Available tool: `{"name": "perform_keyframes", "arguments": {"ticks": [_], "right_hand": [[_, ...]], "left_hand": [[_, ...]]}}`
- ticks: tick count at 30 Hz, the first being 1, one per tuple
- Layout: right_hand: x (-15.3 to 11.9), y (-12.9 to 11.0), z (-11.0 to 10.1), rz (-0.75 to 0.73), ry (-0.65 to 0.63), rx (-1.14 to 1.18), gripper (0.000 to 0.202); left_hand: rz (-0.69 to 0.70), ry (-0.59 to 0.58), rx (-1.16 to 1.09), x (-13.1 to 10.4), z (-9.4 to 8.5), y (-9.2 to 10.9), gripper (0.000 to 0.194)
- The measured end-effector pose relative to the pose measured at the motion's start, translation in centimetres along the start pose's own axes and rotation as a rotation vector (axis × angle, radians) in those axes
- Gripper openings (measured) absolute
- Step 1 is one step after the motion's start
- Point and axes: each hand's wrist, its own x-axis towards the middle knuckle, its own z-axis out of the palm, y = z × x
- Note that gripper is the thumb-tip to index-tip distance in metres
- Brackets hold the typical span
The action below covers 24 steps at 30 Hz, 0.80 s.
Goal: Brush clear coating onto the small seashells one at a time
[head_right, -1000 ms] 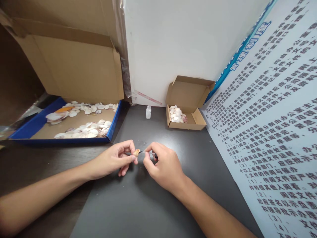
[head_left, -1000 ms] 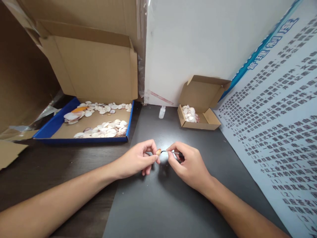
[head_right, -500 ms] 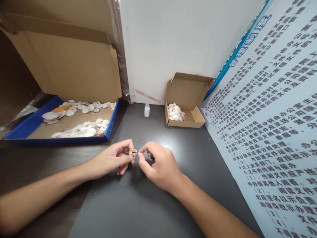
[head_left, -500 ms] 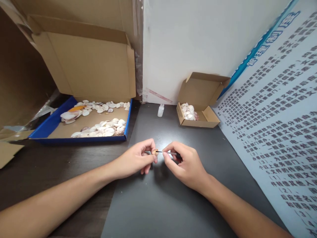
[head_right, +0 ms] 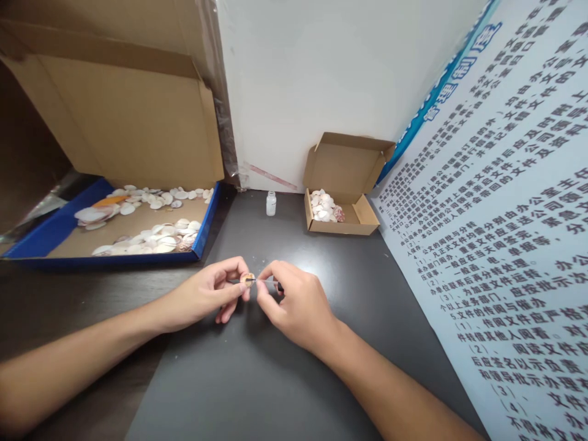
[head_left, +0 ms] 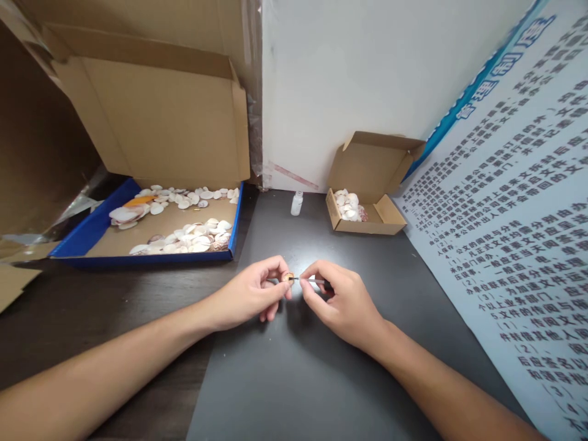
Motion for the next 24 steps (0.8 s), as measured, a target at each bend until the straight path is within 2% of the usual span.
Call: {"name": "perform_keyframes", "arguments": {"ticks": [3,6,9,14,20,24], "right_hand": [[0.05,0.1,0.08,0.073,0.039,-0.07,0.006],[-0.06,-0.14,0.2,0.035,0.071,-0.016,0.006],[-0.2,-0.31,0.32,-0.001,0.048,0.036,0.006],[-0.09,0.0,0.16,0.06,0.072,-0.008,0.003],[-0.19,-0.26,0.18,-0.047,0.068,0.066,0.005],[-0.1,-0.14,0.16,-0.021,0.068,0.006,0.006]], "left_hand": [[-0.011,0.0,0.009,0.06,-0.01,-0.1,0.022],[-0.013,0.001,0.006,0.08,0.04,-0.12,0.021],[-0.018,0.005,0.01,0.08,0.07,-0.1,0.021],[-0.028,0.025,0.017,0.16,-0.01,0.28,0.022],[-0.003,0.025,-0.044,0.23,-0.09,0.36,0.031],[-0.002,0.029,-0.063,0.31,-0.11,0.15,0.03]]}}
